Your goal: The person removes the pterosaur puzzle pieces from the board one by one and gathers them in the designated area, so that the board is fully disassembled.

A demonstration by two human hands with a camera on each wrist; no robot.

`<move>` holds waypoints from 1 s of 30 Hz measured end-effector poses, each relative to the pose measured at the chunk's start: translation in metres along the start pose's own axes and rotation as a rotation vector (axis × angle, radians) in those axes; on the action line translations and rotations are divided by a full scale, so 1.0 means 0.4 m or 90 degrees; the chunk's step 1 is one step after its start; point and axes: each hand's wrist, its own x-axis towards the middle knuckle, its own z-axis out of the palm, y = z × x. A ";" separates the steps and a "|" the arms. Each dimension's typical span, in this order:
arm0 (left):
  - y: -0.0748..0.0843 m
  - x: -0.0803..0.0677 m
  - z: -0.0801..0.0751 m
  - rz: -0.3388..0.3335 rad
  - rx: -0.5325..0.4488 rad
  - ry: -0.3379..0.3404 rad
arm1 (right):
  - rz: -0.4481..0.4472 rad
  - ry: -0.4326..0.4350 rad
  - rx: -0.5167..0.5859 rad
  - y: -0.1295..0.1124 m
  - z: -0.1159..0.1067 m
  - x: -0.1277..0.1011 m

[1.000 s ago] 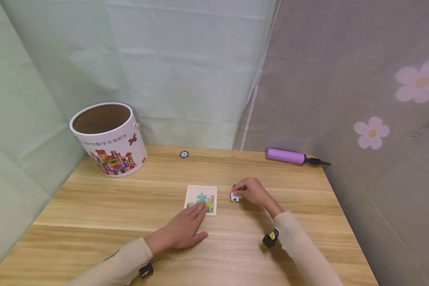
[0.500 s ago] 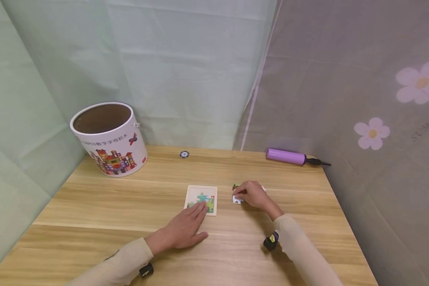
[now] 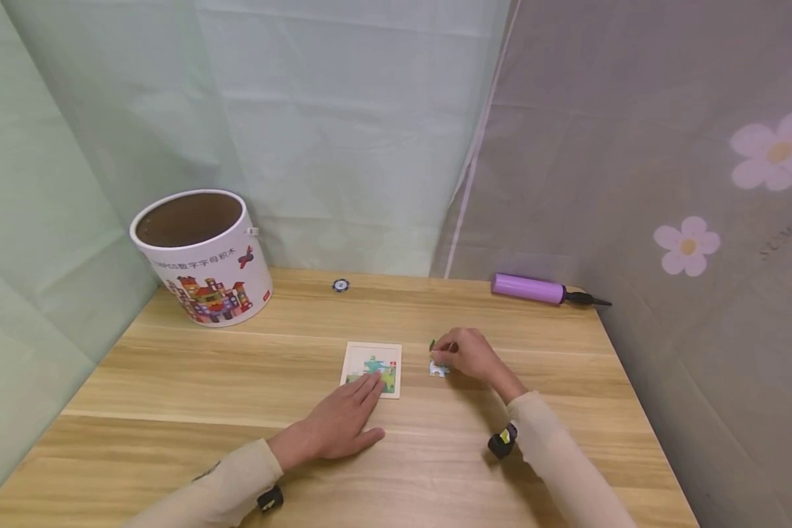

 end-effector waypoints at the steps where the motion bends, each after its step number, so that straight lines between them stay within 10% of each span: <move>1: -0.001 0.001 0.001 0.000 -0.001 0.001 | 0.000 0.001 0.003 -0.004 -0.002 0.003; 30: 0.005 -0.001 0.000 -0.018 0.044 0.025 | -0.041 -0.056 0.038 -0.126 0.074 0.113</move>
